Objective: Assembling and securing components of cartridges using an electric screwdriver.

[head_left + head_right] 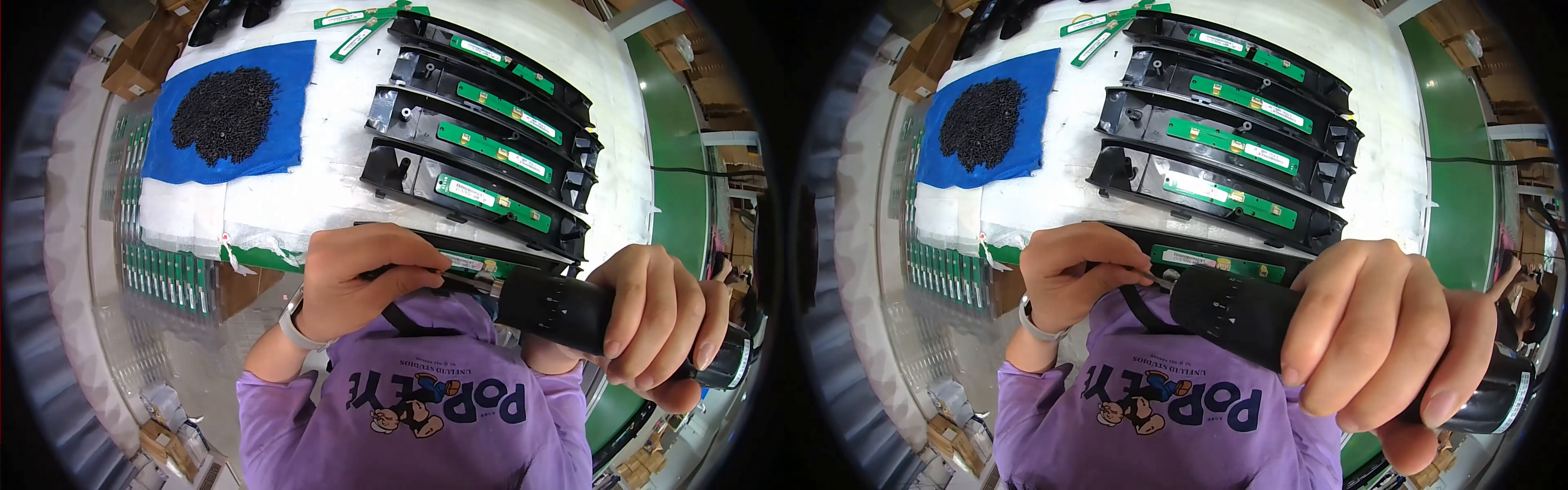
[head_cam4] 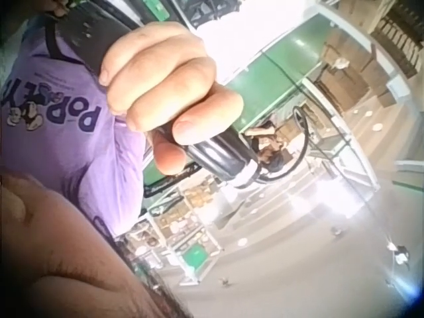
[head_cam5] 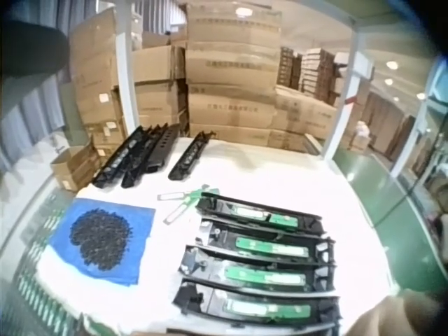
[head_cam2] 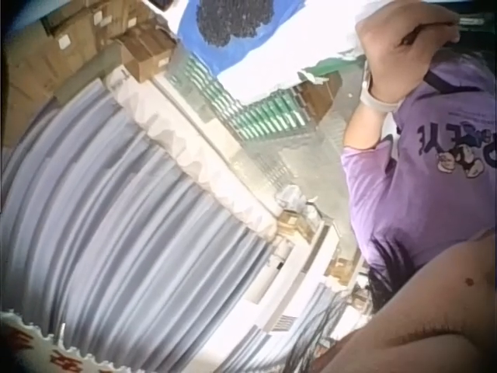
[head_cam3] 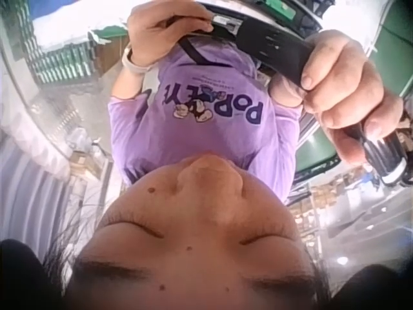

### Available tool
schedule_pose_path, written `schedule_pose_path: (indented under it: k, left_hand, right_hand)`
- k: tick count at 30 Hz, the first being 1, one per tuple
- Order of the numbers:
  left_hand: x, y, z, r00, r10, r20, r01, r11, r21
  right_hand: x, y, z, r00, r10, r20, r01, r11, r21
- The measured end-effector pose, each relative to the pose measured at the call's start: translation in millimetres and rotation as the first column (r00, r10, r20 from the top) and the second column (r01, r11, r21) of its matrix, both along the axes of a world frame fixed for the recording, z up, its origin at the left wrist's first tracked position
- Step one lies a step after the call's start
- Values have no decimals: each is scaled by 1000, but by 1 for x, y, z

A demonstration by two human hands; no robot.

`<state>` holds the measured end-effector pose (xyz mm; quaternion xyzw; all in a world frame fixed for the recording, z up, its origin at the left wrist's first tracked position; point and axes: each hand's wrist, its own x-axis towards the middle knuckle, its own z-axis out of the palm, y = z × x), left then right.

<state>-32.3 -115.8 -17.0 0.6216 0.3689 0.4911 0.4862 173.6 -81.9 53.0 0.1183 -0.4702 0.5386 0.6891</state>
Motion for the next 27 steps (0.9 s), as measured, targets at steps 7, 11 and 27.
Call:
schedule_pose_path:
  k: [7,11,27]
  left_hand:
    - [2,0,0,1000,-25,-12,25,1000,3]
    - [1,1,2,998,-45,-35,45,999,3]
    - [5,3,8,991,-116,-70,104,982,-160]
  right_hand:
    - [-1,-3,-4,999,-36,13,36,999,2]
    - [1,-4,-5,998,-34,48,32,999,33]
    - [10,-5,-10,988,-5,156,-10,995,95]
